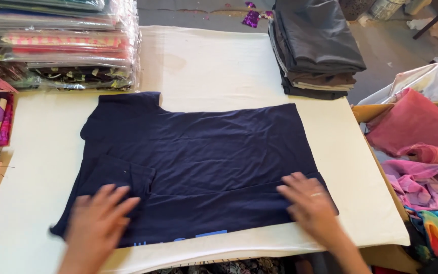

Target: The person folds a black t-shirt and a navy blue t-shirt on a white table. They smooth the fabric, fold the sleeves inward, and then fold the shirts into neat rectangles before stacking them on a pile of other folded clothes.

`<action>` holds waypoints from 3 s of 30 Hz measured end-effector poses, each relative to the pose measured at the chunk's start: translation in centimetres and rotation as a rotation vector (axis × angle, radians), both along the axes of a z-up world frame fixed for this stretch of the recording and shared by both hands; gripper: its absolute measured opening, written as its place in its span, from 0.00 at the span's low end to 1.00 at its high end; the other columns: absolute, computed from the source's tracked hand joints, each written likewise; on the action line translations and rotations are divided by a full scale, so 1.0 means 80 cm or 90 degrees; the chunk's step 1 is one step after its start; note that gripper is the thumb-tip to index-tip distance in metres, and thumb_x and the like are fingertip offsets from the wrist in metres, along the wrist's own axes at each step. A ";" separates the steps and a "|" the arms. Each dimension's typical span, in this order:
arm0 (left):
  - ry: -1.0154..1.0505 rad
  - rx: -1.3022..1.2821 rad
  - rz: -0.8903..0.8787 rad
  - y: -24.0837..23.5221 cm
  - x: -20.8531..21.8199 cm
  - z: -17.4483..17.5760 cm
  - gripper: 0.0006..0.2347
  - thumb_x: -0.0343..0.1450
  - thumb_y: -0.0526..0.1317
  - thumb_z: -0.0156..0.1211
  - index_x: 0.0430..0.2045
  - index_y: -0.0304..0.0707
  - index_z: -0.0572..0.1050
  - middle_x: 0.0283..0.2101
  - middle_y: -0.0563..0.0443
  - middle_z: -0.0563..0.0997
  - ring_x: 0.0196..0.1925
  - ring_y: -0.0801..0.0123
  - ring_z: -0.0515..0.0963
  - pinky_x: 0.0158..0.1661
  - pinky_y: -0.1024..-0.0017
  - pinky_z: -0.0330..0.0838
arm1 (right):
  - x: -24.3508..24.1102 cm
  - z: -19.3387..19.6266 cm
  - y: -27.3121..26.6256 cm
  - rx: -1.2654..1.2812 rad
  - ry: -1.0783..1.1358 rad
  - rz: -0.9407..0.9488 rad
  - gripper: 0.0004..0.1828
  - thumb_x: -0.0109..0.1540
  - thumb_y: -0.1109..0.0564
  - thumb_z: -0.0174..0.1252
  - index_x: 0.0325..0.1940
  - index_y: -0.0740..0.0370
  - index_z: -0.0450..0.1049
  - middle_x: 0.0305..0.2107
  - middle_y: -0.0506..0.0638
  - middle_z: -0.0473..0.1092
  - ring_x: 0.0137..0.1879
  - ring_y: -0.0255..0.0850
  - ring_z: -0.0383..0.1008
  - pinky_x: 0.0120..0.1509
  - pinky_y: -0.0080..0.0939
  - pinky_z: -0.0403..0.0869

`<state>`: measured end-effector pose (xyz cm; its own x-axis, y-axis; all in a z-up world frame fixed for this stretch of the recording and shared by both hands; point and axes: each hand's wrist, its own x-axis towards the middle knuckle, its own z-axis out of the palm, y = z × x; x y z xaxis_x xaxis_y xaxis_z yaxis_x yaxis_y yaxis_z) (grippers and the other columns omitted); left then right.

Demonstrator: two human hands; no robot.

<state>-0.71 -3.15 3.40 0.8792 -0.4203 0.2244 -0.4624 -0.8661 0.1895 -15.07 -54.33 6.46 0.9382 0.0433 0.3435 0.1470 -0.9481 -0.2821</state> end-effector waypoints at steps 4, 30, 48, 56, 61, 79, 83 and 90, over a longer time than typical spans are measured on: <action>-0.062 -0.006 -0.198 -0.044 0.005 -0.018 0.25 0.70 0.53 0.49 0.65 0.60 0.62 0.72 0.53 0.58 0.75 0.54 0.52 0.65 0.37 0.45 | 0.020 -0.034 -0.004 -0.066 0.229 0.103 0.36 0.62 0.42 0.57 0.74 0.46 0.59 0.76 0.48 0.49 0.82 0.49 0.40 0.76 0.63 0.40; 0.107 -0.333 0.418 -0.050 0.400 -0.097 0.31 0.59 0.52 0.75 0.58 0.51 0.73 0.40 0.50 0.85 0.51 0.54 0.79 0.53 0.41 0.57 | 0.349 -0.114 -0.184 0.008 -0.073 -0.014 0.21 0.57 0.52 0.65 0.55 0.47 0.79 0.47 0.54 0.73 0.60 0.55 0.68 0.65 0.51 0.68; -0.176 -0.687 0.130 -0.038 0.378 -0.053 0.09 0.72 0.33 0.68 0.45 0.29 0.79 0.42 0.46 0.84 0.44 0.70 0.79 0.50 0.72 0.71 | 0.286 -0.022 -0.159 0.097 -0.141 -0.190 0.09 0.54 0.62 0.66 0.38 0.53 0.81 0.37 0.54 0.75 0.49 0.53 0.74 0.53 0.49 0.73; 0.060 -0.481 -0.043 0.074 0.225 -0.013 0.07 0.67 0.32 0.69 0.31 0.29 0.75 0.32 0.53 0.76 0.38 0.68 0.73 0.45 0.72 0.68 | 0.141 0.027 -0.131 0.054 -0.053 -0.087 0.07 0.54 0.63 0.64 0.34 0.54 0.81 0.33 0.47 0.76 0.46 0.47 0.75 0.51 0.45 0.74; 0.193 -0.376 -0.194 0.134 0.160 -0.030 0.09 0.63 0.30 0.64 0.35 0.38 0.84 0.41 0.48 0.84 0.48 0.60 0.80 0.57 0.64 0.63 | 0.087 0.013 -0.128 0.025 0.070 -0.068 0.09 0.50 0.62 0.66 0.34 0.54 0.81 0.33 0.46 0.78 0.48 0.47 0.76 0.53 0.45 0.74; 0.223 -0.174 0.071 0.066 0.227 0.004 0.20 0.63 0.43 0.70 0.52 0.60 0.79 0.45 0.56 0.79 0.51 0.60 0.70 0.56 0.60 0.62 | 0.197 -0.097 -0.203 0.024 0.025 -0.042 0.19 0.53 0.49 0.71 0.45 0.57 0.83 0.39 0.53 0.76 0.48 0.48 0.70 0.52 0.45 0.71; 0.131 -0.196 0.042 0.089 0.252 -0.040 0.09 0.64 0.43 0.73 0.34 0.47 0.86 0.39 0.54 0.79 0.50 0.63 0.71 0.52 0.70 0.68 | 0.185 -0.114 -0.221 0.311 0.057 -0.104 0.13 0.59 0.52 0.69 0.41 0.63 0.81 0.32 0.50 0.76 0.40 0.37 0.71 0.46 0.36 0.71; 0.197 -0.602 0.048 0.078 0.291 -0.038 0.07 0.70 0.41 0.68 0.31 0.36 0.83 0.30 0.56 0.81 0.35 0.76 0.75 0.39 0.74 0.69 | 0.212 -0.075 -0.238 0.383 0.008 -0.156 0.12 0.62 0.53 0.69 0.39 0.66 0.80 0.26 0.48 0.75 0.34 0.32 0.70 0.41 0.34 0.69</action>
<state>22.57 3.06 0.37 0.9726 -0.1272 0.1947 -0.2261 -0.3222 0.9193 1.86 -73.39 0.46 0.9004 -0.3693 0.2301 -0.0605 -0.6298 -0.7744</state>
